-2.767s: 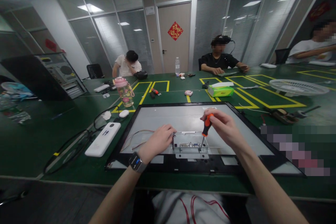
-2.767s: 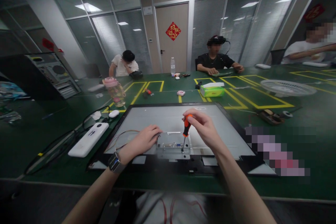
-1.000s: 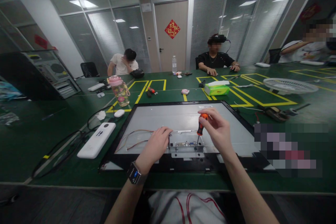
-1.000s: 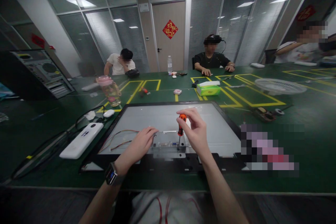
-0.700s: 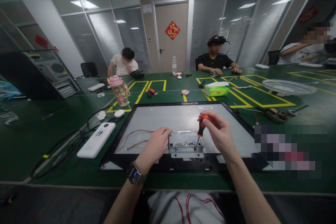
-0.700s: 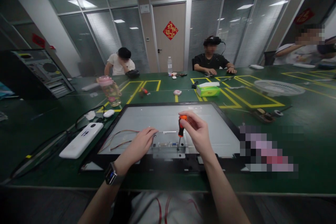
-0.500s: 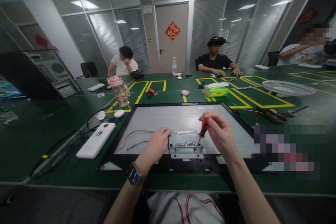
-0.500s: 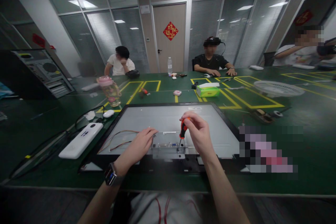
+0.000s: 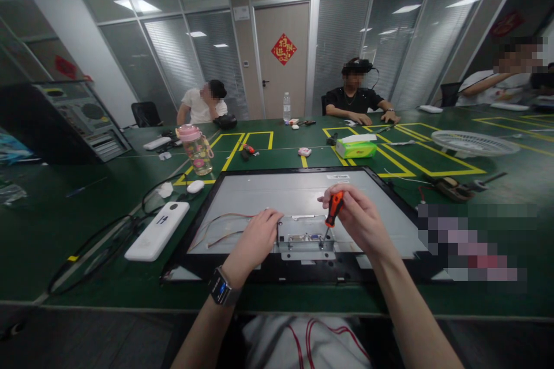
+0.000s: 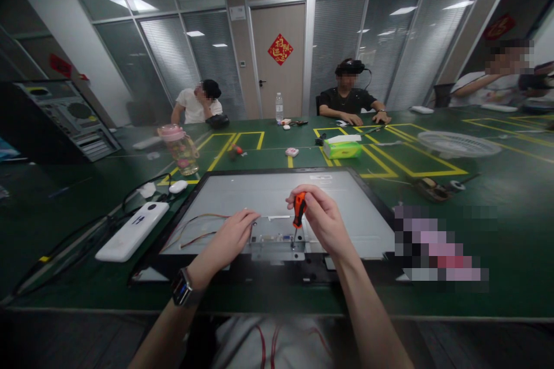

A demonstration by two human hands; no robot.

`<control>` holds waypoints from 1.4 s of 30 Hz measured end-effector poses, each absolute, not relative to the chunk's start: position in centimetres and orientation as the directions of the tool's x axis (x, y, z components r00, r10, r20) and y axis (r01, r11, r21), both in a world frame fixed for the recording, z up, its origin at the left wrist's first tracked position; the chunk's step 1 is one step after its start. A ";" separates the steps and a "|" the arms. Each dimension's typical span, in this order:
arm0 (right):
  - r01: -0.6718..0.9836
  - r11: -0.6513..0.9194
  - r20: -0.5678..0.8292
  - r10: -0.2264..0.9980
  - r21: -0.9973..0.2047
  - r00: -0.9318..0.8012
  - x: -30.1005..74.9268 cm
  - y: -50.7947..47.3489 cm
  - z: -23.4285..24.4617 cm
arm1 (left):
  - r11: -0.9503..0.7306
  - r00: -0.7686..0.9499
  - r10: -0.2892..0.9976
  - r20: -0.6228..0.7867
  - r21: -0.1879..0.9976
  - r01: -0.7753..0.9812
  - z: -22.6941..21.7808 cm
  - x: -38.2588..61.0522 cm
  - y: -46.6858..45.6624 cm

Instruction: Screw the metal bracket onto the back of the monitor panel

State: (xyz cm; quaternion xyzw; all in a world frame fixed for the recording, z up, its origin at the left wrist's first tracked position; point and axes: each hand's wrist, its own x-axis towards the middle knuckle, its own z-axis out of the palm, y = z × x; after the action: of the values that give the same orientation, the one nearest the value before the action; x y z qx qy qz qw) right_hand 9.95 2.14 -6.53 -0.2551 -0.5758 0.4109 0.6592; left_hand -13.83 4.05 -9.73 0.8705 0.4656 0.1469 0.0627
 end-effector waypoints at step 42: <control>-0.366 0.494 0.538 0.843 -0.789 -0.021 10.0 1.9 -6.8 | -0.565 0.528 0.824 0.204 0.233 0.791 -10.1 -13.9 4.1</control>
State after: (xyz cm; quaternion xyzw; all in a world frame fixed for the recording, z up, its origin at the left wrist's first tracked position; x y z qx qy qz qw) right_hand 10.03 1.87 -6.78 -0.2159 -0.5517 0.4543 0.6653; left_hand -13.93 4.14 -10.09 0.8724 0.4630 0.1464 0.0558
